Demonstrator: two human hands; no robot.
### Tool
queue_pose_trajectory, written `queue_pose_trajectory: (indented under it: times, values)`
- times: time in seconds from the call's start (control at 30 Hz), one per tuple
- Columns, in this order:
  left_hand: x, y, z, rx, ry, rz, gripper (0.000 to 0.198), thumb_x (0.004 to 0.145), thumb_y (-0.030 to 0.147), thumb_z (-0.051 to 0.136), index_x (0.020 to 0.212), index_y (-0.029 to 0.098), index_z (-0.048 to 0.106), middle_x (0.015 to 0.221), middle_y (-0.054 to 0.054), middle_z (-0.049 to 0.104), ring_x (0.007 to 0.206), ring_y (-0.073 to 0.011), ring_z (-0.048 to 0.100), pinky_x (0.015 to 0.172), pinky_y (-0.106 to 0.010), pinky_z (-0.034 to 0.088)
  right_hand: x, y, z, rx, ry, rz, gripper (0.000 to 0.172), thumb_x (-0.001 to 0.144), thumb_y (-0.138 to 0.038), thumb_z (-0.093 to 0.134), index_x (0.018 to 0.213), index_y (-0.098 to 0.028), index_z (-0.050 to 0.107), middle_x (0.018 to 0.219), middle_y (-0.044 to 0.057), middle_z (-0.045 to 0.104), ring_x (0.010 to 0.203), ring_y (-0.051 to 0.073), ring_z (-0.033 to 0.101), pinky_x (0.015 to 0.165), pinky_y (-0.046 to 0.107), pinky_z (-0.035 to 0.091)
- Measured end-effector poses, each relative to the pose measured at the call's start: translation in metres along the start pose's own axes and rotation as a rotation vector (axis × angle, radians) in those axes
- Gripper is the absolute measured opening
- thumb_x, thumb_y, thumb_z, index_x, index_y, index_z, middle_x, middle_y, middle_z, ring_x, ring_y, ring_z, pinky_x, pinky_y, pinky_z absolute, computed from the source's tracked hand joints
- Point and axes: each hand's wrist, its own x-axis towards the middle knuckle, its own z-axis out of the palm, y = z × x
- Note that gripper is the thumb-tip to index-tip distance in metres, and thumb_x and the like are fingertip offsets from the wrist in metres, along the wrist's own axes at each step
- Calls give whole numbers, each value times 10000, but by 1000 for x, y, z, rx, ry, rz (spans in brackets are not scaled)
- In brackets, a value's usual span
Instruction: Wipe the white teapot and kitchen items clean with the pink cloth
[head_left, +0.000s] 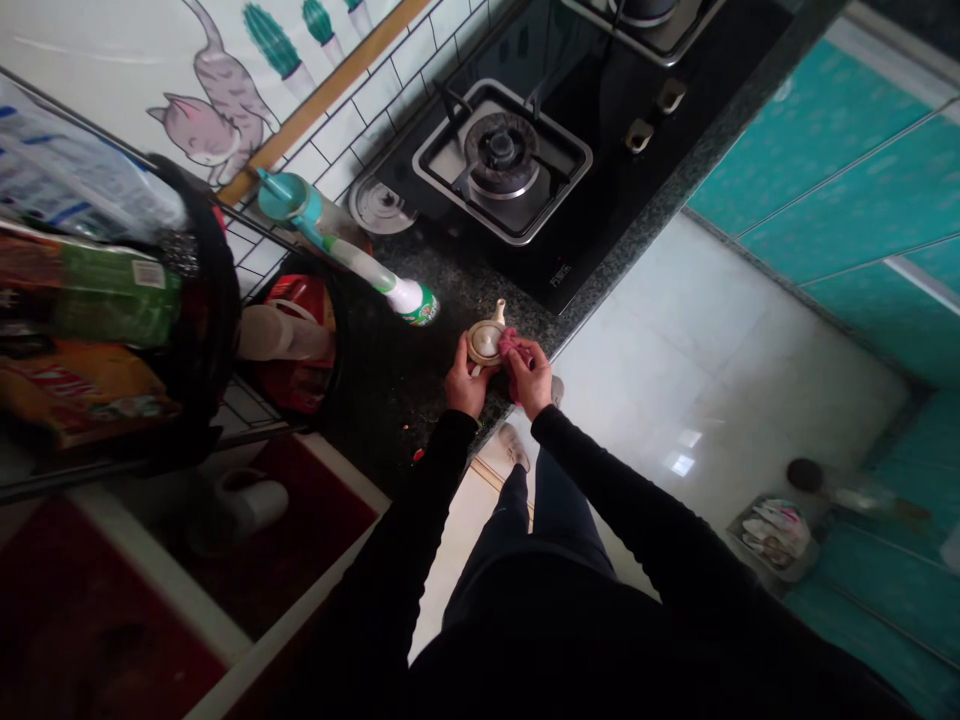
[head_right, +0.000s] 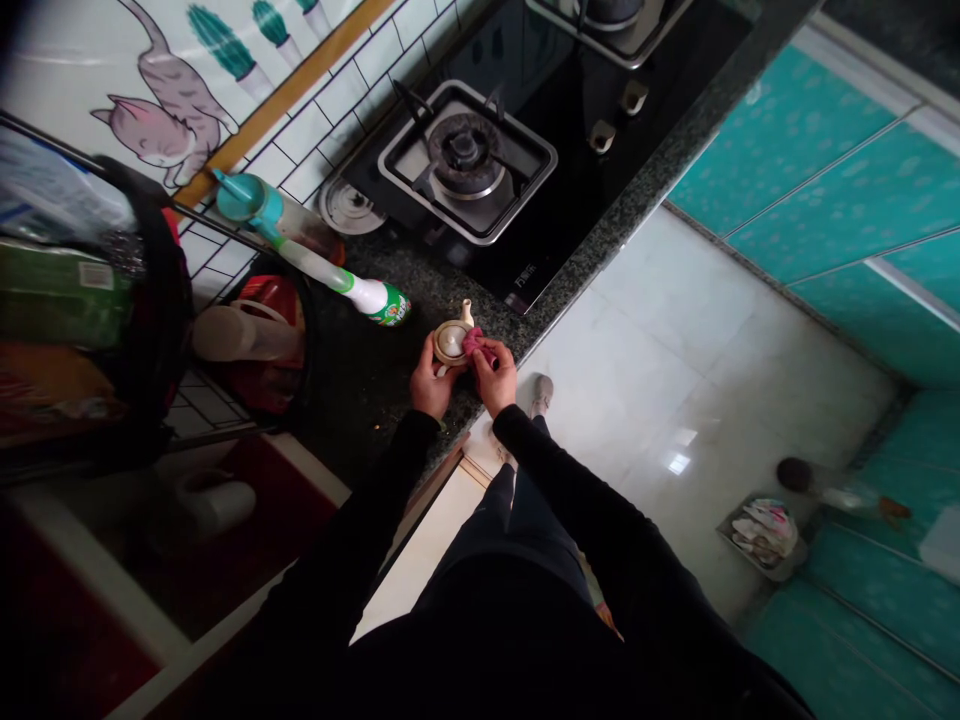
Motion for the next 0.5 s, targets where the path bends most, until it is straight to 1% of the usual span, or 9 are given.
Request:
queue_pose_trajectory:
  times: [0.1, 0.17, 0.23, 0.3, 0.37, 0.43, 0.5]
  values:
    - [1, -2, -1, 13, -11, -13, 963, 742, 161, 880, 1600, 216, 447, 1155, -87, 807, 1094, -273, 767, 974, -379, 593, 25, -8, -3, -84, 15, -74, 299, 987, -418, 572, 1102, -214, 758, 1124, 57, 746, 1087, 212, 652, 1054, 369, 518]
    - [1, -2, -1, 13, -9, -12, 961, 742, 156, 877, 1600, 222, 450, 1178, -88, 803, 1093, -270, 768, 979, -377, 594, 28, -12, -6, -196, -16, -116, 292, 1004, -385, 553, 1119, -228, 771, 1136, 65, 743, 1092, 223, 654, 1091, 390, 499]
    - [1, -1, -1, -5, 2, -1, 947, 748, 145, 869, 1595, 224, 454, 1254, -102, 779, 1115, -267, 763, 985, -369, 592, 15, -10, -10, -285, -14, -154, 334, 1023, -378, 525, 1240, -251, 745, 1188, 81, 721, 1108, 233, 652, 1109, 408, 491]
    - [1, 0, -2, -23, 2, 13, 938, 753, 141, 867, 1592, 217, 455, 1309, -115, 755, 1129, -265, 760, 986, -357, 590, -3, -5, -12, -322, 13, -171, 396, 1034, -388, 511, 1369, -265, 682, 1238, 96, 697, 1111, 236, 653, 1099, 412, 503]
    - [1, 1, -3, -23, -16, 16, 947, 753, 135, 867, 1598, 206, 446, 1285, -114, 766, 1112, -263, 767, 974, -348, 592, -9, -3, -13, -330, 30, -163, 410, 1037, -385, 503, 1396, -270, 664, 1238, 96, 696, 1097, 231, 653, 1082, 403, 518]
    - [1, 2, -4, 4, -34, 8, 959, 750, 125, 867, 1603, 205, 438, 1226, -102, 789, 1094, -264, 772, 965, -349, 595, 3, -7, -12, -347, 4, -158, 379, 1032, -366, 507, 1339, -265, 705, 1191, 89, 711, 1075, 225, 652, 1069, 391, 525]
    - [1, 4, -6, 44, -36, 0, 961, 744, 125, 873, 1601, 202, 445, 1176, -99, 804, 1091, -272, 772, 966, -362, 595, 21, -14, -10, -377, -61, -158, 342, 1022, -346, 520, 1256, -259, 753, 1143, 81, 725, 1070, 226, 653, 1068, 387, 525]
